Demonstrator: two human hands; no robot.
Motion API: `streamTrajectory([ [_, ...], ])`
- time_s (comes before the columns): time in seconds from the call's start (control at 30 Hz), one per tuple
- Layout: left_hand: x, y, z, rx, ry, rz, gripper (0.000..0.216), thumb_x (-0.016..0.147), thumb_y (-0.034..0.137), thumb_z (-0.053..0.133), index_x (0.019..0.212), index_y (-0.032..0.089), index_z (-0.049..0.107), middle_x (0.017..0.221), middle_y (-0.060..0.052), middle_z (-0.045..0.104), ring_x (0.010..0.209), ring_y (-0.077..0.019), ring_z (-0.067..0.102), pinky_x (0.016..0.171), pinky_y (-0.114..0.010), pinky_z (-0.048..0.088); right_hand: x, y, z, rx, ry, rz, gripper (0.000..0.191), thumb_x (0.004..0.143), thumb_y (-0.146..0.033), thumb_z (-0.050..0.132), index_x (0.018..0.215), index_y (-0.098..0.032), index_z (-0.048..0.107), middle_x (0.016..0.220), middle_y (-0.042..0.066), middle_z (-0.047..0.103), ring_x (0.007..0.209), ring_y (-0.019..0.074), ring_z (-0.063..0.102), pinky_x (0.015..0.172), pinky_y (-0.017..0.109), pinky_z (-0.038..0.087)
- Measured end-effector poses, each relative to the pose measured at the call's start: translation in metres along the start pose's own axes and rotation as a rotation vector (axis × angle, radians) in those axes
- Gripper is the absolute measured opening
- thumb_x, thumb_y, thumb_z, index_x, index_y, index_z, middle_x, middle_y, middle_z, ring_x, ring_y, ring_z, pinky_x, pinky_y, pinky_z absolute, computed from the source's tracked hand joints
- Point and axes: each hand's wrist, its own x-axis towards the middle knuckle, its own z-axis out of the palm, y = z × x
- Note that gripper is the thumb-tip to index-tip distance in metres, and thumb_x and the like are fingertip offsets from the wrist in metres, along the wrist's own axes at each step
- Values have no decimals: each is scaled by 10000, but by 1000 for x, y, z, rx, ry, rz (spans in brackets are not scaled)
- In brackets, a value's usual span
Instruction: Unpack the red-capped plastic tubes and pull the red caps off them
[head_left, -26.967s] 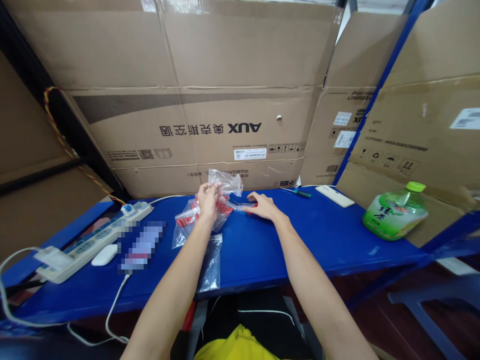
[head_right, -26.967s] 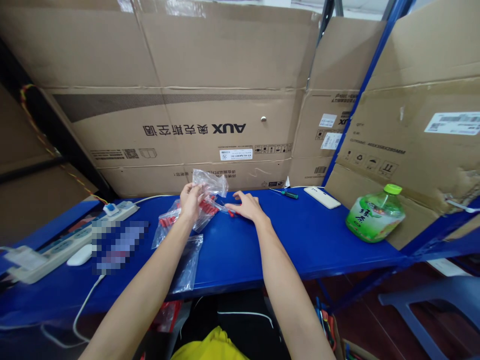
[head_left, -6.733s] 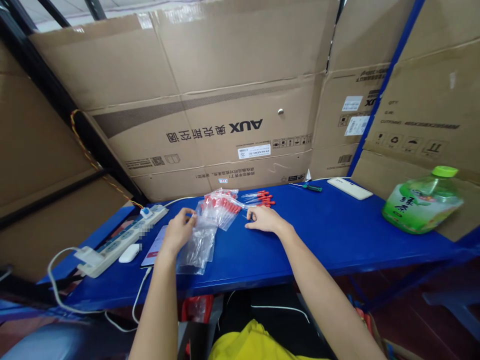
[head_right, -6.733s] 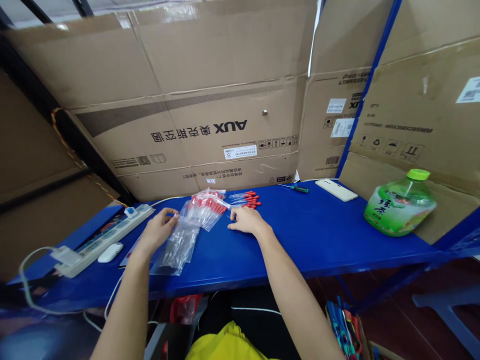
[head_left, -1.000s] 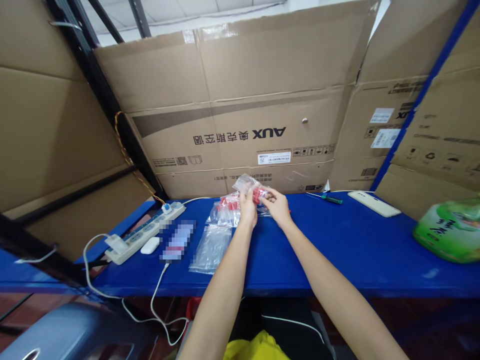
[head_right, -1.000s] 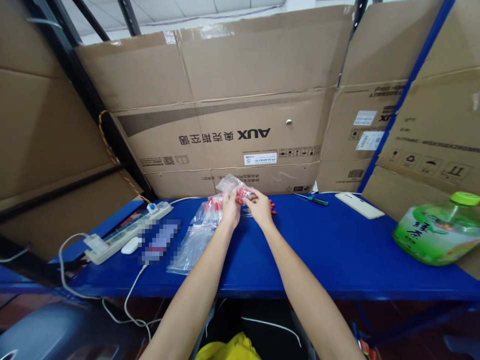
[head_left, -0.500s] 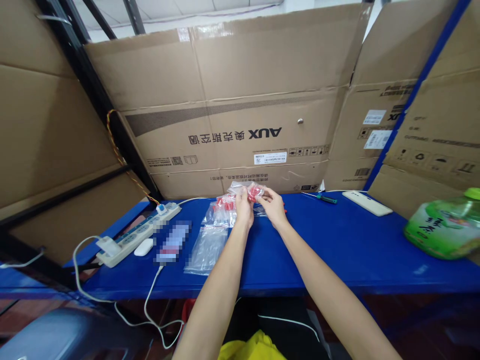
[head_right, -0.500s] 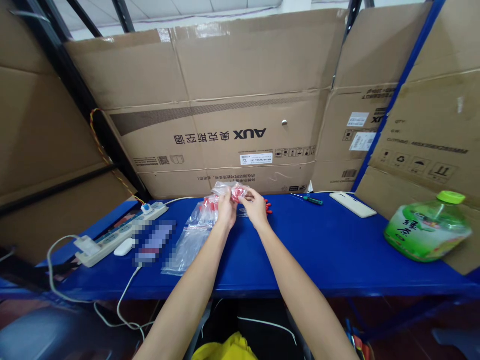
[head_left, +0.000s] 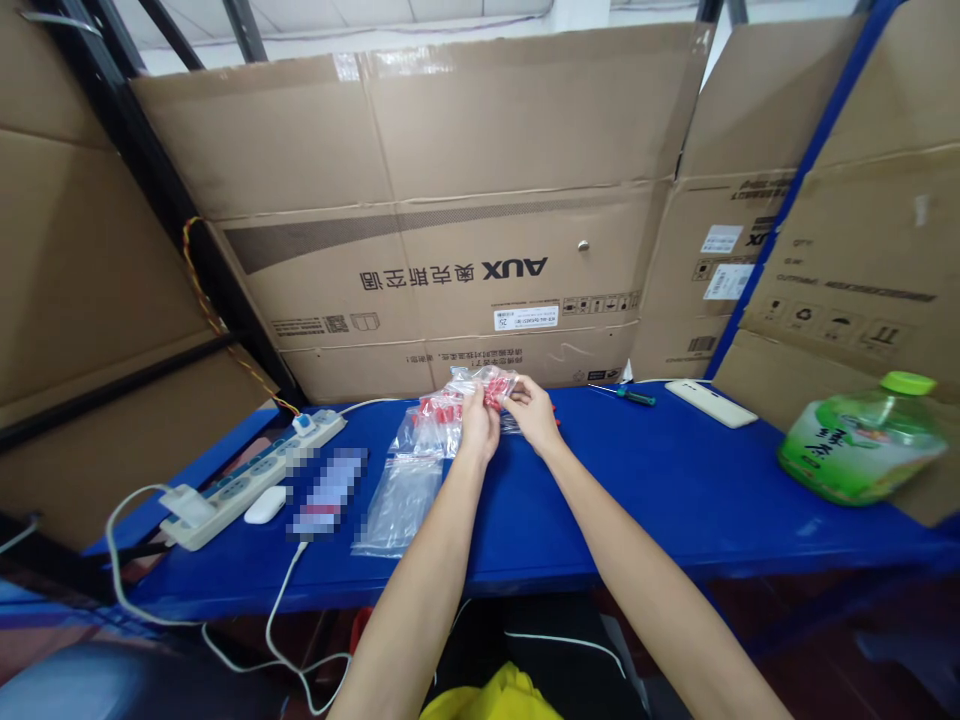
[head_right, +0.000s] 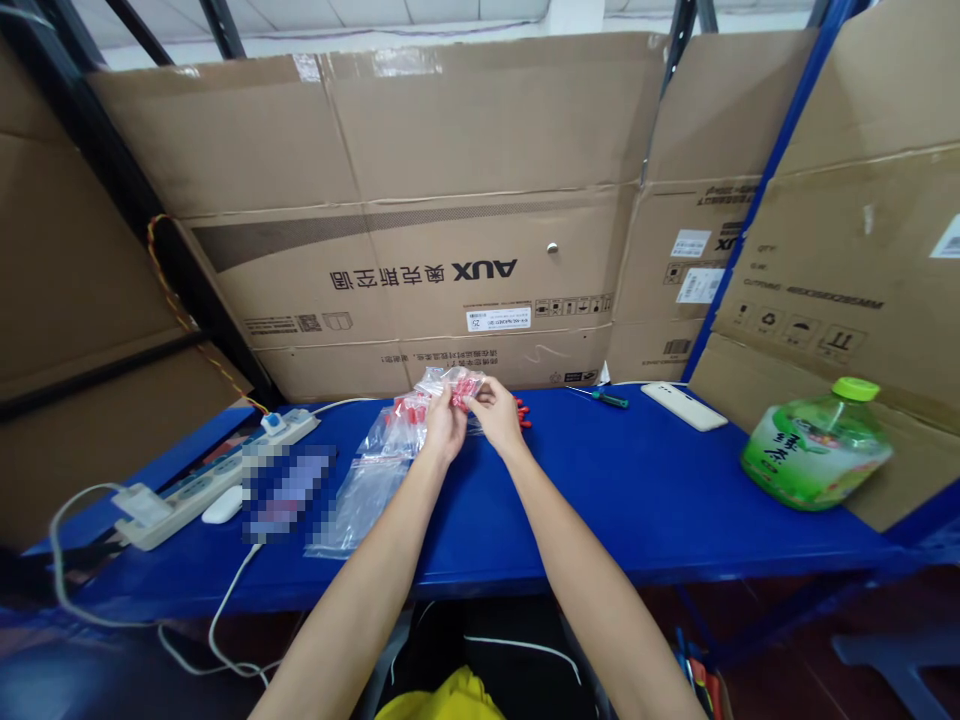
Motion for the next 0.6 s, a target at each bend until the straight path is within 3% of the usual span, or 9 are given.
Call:
streamTrajectory([
  [0.17, -3, 7, 8, -88, -69, -111, 393, 1086, 364, 379, 1005, 124, 680, 952, -114, 745, 990, -197, 719, 1027, -352, 526, 0, 0, 1, 6, 35, -21, 338, 710, -315, 769, 1010, -223, 643, 1026, 51, 758, 947, 214, 728, 883, 344, 583],
  [0.37, 6, 8, -1, -111, 77, -127, 348, 1086, 344, 399, 971, 156, 669, 846, -53, 729, 869, -151, 715, 980, -300, 552, -5, -7, 9, -25, 19, -74, 276, 761, -334, 727, 1000, -229, 637, 984, 41, 761, 899, 206, 727, 873, 349, 585],
  [0.5, 13, 4, -10, -102, 36, -171, 392, 1075, 398, 413, 1019, 128, 691, 931, -98, 754, 935, -185, 725, 998, -338, 552, -7, -6, 12, -47, 45, -93, 279, 777, -311, 705, 1037, -231, 648, 1006, 46, 767, 919, 213, 731, 881, 357, 590],
  [0.6, 18, 2, -17, -73, 37, -146, 302, 1045, 370, 498, 1030, 137, 690, 929, -78, 761, 909, -171, 731, 987, -320, 551, -7, -5, 12, -57, 52, -97, 275, 782, -294, 703, 1044, -224, 662, 1026, 54, 768, 928, 218, 735, 881, 359, 594],
])
